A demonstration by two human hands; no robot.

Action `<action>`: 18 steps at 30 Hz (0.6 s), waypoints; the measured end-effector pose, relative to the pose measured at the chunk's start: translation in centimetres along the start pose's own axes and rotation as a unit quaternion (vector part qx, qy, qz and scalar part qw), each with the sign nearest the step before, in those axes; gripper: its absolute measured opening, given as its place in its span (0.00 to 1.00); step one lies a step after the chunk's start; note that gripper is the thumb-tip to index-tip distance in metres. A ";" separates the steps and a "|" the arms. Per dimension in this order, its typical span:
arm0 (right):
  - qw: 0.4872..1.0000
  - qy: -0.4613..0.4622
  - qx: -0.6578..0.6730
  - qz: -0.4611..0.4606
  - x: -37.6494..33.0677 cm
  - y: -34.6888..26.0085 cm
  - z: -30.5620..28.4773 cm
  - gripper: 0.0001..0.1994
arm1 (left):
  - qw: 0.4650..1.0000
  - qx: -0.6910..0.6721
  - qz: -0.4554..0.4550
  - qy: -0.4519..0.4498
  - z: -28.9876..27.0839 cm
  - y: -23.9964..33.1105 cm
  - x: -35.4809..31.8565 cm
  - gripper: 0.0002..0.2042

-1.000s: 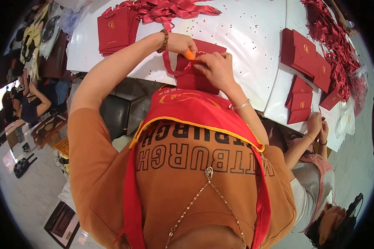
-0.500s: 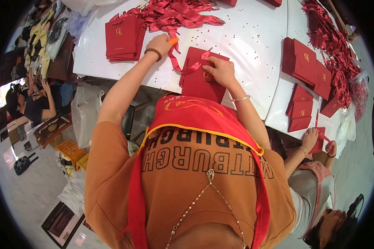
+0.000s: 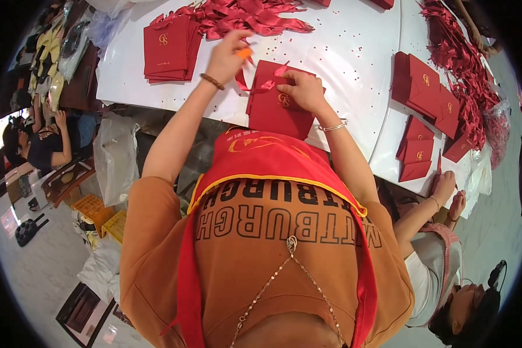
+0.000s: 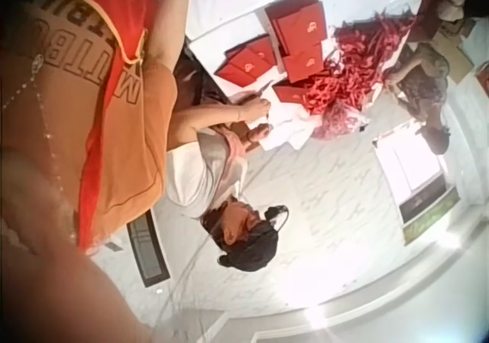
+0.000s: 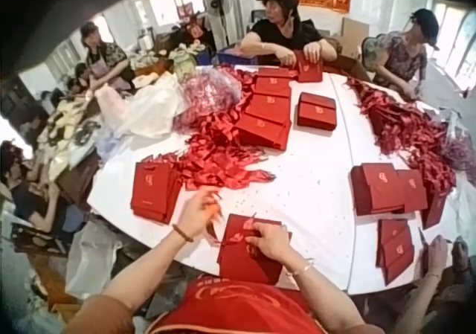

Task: Tying red decorative ribbons into bows on the handles of red gift bags.

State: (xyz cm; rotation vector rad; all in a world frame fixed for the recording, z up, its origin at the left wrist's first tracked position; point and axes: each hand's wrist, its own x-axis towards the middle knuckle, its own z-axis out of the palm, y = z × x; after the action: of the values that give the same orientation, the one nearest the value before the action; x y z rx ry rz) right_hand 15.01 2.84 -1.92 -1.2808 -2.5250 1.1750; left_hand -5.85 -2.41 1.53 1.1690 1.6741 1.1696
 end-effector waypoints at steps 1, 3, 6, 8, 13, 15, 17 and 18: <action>1.000 -0.004 -0.012 -0.014 0.2 -0.3 0.1 0.17 | 0.999 0.031 -0.003 -0.014 1.1 0.7 -0.4 0.15; 1.000 -0.004 -0.017 -0.022 0.4 -0.9 0.5 0.17 | 0.998 0.062 -0.004 -0.030 2.7 1.1 -0.6 0.16; 0.999 0.017 -0.014 -0.049 0.4 -1.0 0.6 0.16 | 0.992 0.113 0.041 -0.045 3.9 -0.8 -0.5 0.15; 0.997 0.039 -0.006 -0.065 0.2 -1.1 0.2 0.16 | 0.984 0.132 -0.002 -0.117 4.5 -0.5 -1.0 0.13; 0.976 0.124 -0.097 -0.149 -2.4 -0.2 -2.0 0.13 | 0.986 -0.005 -0.143 -0.089 4.4 -1.6 -1.5 0.13; 0.981 0.127 -0.064 -0.130 -2.6 1.4 -1.8 0.11 | 0.966 -0.192 -0.161 -0.066 3.1 -1.2 -0.6 0.18; 0.995 0.025 0.070 -0.066 -1.8 1.5 -3.0 0.10 | 0.903 -0.401 -0.144 0.054 0.2 -1.2 1.2 0.21; 0.994 0.056 0.077 -0.058 -1.8 2.2 -2.7 0.09 | 0.850 -0.487 -0.155 0.130 -1.0 -0.7 2.2 0.16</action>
State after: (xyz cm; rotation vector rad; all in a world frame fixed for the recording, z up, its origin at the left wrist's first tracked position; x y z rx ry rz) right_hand 18.64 3.97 -0.99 -1.1153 -2.3440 1.2103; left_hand -7.55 -0.64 0.92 0.0983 1.0861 1.6895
